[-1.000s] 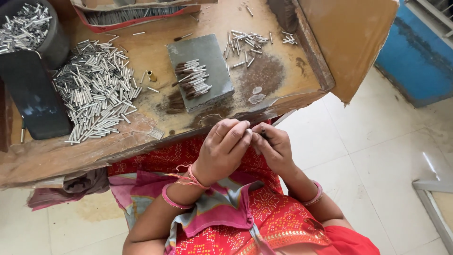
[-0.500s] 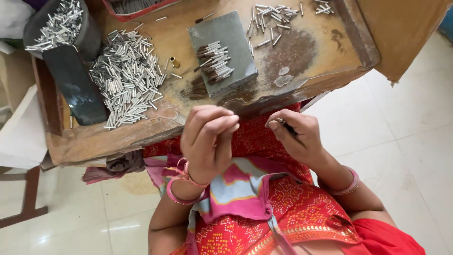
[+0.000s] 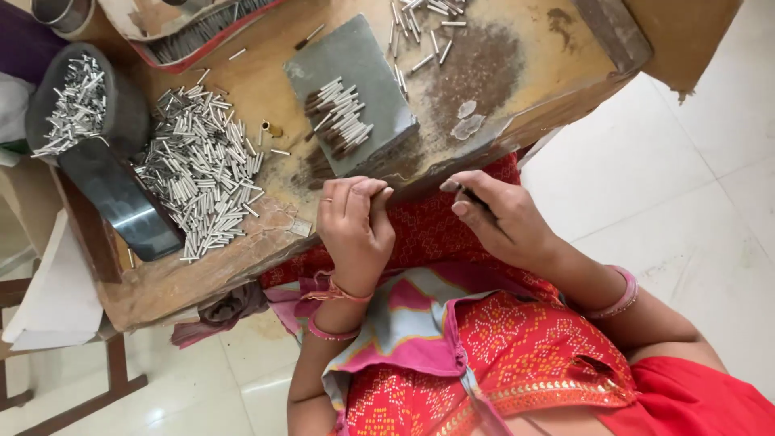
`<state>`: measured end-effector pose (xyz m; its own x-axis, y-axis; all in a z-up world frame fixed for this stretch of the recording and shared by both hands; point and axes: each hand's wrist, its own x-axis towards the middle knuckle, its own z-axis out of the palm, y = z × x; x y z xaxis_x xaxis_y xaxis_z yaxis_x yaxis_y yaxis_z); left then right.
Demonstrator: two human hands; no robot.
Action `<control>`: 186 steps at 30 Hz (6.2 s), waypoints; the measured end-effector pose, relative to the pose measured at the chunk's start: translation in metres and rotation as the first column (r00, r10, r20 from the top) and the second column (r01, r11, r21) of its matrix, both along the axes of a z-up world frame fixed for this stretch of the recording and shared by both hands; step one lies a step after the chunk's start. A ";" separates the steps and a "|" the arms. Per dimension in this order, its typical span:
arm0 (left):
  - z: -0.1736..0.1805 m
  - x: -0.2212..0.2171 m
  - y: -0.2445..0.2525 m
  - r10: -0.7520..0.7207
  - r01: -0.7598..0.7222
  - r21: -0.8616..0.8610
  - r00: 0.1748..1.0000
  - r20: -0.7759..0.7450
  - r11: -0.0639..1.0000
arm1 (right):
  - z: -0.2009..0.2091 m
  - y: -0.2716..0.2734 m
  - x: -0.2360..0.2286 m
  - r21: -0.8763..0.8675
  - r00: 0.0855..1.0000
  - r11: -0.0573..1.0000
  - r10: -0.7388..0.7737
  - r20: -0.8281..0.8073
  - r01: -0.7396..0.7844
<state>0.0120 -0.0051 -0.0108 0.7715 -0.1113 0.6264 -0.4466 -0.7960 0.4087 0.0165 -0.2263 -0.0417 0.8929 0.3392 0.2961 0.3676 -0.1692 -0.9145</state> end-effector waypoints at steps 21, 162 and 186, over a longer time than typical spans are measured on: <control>-0.026 -0.019 -0.019 -0.525 0.095 -0.957 0.848 -0.065 0.272 | -0.012 0.024 -0.012 -0.003 0.970 1.000 0.028 0.240 -0.028; -0.009 -0.030 -0.024 -0.593 0.173 -0.829 0.775 -0.218 0.531 | -0.038 0.011 -0.022 0.041 0.969 0.986 -0.164 0.183 0.159; -0.030 -0.026 -0.030 -0.670 0.099 -0.911 0.710 -0.217 0.400 | -0.034 0.006 -0.019 0.010 0.943 0.995 -0.101 0.316 0.103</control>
<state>-0.0137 -0.0355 -0.0403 0.9736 -0.1691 0.1536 -0.1112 0.2366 0.9652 -0.0028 -0.2206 -0.0758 0.7840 0.2542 0.5663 0.6175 -0.2268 -0.7531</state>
